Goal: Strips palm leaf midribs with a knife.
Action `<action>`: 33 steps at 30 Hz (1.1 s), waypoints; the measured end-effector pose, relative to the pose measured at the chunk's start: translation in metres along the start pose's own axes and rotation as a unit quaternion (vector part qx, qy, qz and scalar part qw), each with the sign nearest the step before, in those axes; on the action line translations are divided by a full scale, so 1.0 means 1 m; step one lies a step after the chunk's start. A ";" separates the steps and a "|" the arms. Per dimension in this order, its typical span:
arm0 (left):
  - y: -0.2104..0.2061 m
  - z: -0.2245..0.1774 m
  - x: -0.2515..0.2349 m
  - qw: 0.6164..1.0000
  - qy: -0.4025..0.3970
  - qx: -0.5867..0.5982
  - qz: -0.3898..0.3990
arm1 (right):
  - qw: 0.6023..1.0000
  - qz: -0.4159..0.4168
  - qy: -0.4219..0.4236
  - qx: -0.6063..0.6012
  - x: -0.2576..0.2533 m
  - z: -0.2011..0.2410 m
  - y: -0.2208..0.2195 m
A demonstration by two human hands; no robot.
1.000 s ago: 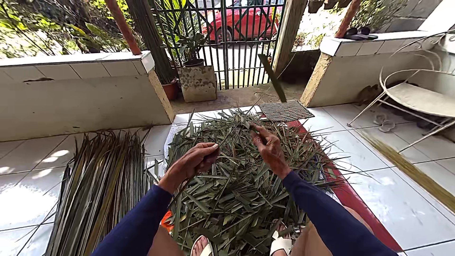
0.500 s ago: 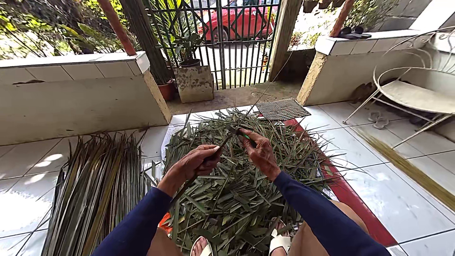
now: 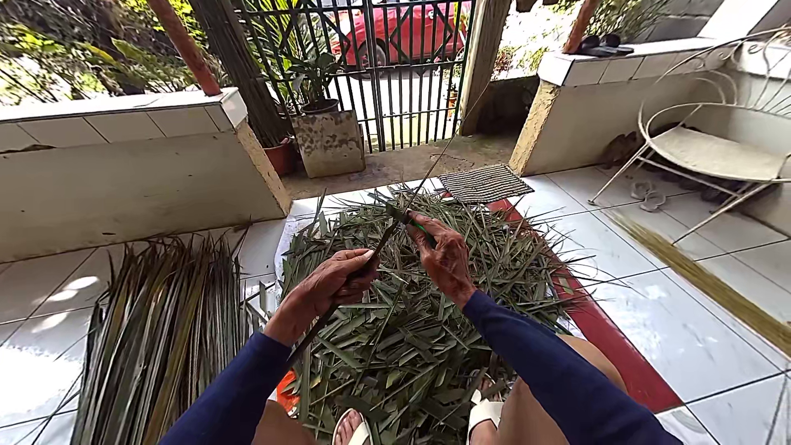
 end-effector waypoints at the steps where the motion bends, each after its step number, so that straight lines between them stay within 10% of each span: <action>1: 0.000 0.000 0.000 1.000 -0.001 -0.002 -0.004 | 1.000 -0.002 -0.002 -0.001 -0.001 0.000 0.001; 33: -0.005 -0.003 0.005 0.994 0.018 -0.076 -0.079 | 0.996 -0.053 -0.071 -0.001 -0.014 -0.019 0.016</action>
Point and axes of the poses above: each hand's wrist, its own x-axis away from the middle knuckle, its own y-axis out of the back of the hand, z = x × y, the point moved 6 cm from there along -x, towards the middle knuckle, and after that the axes turned 8 degrees about z, right-handed, at the moved point
